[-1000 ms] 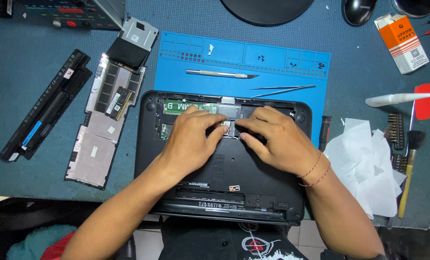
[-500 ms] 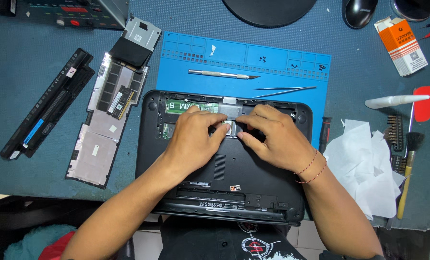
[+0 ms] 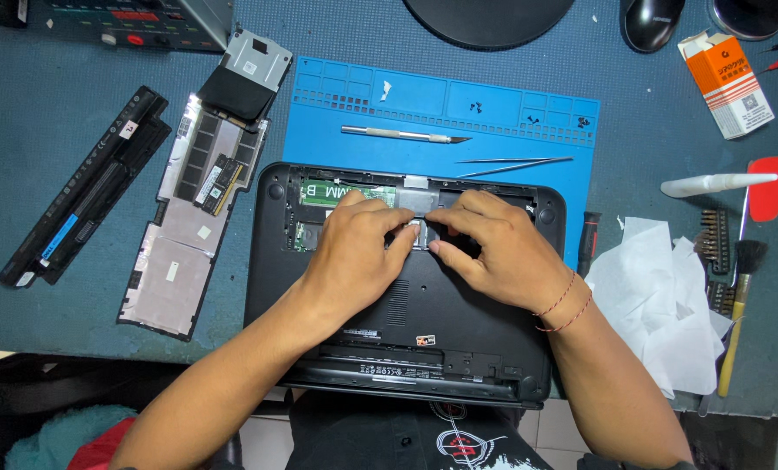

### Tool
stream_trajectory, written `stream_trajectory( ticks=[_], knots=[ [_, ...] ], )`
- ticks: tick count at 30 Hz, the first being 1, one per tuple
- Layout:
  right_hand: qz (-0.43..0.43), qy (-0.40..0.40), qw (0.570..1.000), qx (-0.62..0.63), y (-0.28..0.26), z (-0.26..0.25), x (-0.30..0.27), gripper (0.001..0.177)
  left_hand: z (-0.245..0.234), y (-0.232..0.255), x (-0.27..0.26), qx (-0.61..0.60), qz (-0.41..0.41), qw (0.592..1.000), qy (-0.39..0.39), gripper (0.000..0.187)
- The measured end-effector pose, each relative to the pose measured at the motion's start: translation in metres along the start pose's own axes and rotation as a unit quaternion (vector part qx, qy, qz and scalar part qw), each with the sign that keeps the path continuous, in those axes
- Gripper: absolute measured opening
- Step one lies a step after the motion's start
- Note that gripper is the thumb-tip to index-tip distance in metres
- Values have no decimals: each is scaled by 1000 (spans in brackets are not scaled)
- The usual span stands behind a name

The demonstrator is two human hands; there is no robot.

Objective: The person removes a small component from the underside of a laptop using tweezers, then places a new component into the slot. They secure the component with a screwdriver and tighten the screw.

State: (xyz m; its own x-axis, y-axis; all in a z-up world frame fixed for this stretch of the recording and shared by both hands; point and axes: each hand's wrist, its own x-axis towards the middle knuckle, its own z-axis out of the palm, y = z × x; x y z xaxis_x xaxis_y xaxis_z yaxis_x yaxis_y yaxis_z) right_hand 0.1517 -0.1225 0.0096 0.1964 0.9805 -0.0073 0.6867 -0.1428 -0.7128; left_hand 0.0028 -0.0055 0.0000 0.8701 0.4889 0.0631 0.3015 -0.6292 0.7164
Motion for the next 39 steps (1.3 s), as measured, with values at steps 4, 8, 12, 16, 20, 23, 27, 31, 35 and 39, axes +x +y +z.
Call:
stream_trajectory(
  ticks=[4,8,12,16,20,23,27,31,35,39],
  knots=[
    [-3,4,1000,1,1,0,0,26,1,-2,-1,-15,7,1000,6,18],
    [-13,7,1000,-4,0,1,2,26,-2,-2,-3,-8,32,999,21,17],
    [-34,3,999,-11,-3,6,7,30,-6,0,-6,3,52,999,6,19],
    [-75,24,997,-9,3,15,16,27,-4,-10,-7,-21,49,998,22,26],
    [-102,30,994,-13,4,16,19,24,-6,-12,-8,-25,38,999,26,25],
    [-113,38,993,-23,5,17,18,23,-15,-9,-3,-19,37,999,12,24],
    [-104,32,994,-33,2,14,18,21,-17,-8,3,-2,10,999,-33,14],
    [-100,30,994,-26,1,13,17,20,-16,-9,5,-1,5,999,-37,11],
    [-80,17,996,-28,1,13,16,18,-20,-9,4,1,5,999,-43,11],
    [-48,-3,999,-26,-1,13,17,17,-24,-6,-1,2,7,999,-48,19]
  ],
)
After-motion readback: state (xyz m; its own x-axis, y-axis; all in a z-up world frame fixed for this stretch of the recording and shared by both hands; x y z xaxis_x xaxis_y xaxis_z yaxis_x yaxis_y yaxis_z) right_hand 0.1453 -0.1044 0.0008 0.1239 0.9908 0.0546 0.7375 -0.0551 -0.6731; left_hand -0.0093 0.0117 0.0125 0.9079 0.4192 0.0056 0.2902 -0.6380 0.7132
